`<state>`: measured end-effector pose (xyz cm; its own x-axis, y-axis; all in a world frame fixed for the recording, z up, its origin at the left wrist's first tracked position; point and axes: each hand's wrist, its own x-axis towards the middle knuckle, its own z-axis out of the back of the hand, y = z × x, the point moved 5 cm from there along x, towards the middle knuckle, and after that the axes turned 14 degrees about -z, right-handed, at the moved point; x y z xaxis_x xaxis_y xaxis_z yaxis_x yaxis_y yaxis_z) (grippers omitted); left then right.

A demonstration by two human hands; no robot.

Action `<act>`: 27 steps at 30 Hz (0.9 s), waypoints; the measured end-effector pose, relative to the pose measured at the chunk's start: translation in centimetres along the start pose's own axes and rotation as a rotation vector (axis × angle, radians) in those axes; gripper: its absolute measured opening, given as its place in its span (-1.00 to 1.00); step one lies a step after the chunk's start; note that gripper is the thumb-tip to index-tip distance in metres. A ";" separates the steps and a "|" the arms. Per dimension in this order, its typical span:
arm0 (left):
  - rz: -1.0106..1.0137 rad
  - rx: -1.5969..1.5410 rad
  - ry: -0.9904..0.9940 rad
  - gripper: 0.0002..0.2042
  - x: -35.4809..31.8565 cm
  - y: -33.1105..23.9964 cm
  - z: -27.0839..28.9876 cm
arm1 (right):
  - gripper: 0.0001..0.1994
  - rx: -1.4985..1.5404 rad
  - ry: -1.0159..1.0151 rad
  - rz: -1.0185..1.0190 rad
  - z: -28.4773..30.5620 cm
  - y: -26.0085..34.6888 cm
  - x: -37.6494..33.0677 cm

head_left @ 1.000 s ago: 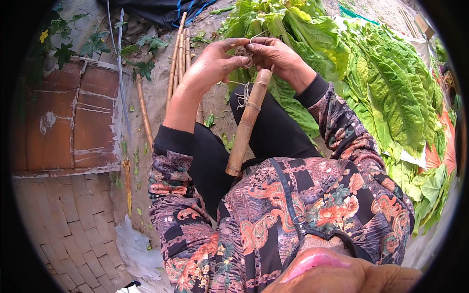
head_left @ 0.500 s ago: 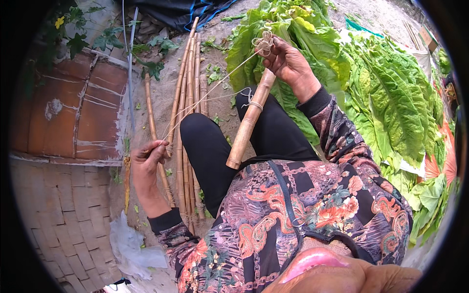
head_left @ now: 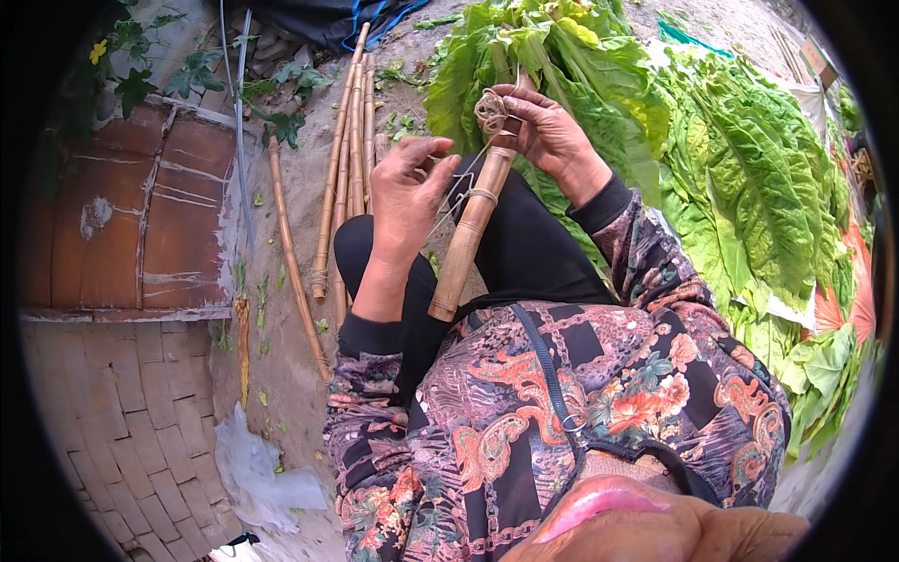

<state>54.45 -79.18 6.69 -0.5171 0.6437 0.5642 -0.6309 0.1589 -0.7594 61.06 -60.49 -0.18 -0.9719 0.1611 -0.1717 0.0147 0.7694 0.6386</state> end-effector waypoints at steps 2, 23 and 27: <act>-0.140 0.235 0.081 -0.78 2.3 -0.3 -3.1 | -0.75 0.024 0.013 0.001 -0.3 -0.1 0.0; -0.166 0.330 0.074 -0.78 4.6 2.8 -7.2 | -0.77 0.085 -0.040 0.095 1.6 0.4 -0.5; -0.054 0.107 -0.097 -0.85 4.4 3.3 -6.3 | -0.74 -0.424 -0.482 0.281 3.6 3.3 -2.8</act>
<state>53.70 -71.12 4.67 -0.5310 0.5598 0.6361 -0.7145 0.1077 -0.6913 64.68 -56.18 -0.28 -0.7310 0.6498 -0.2083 0.0616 0.3668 0.9283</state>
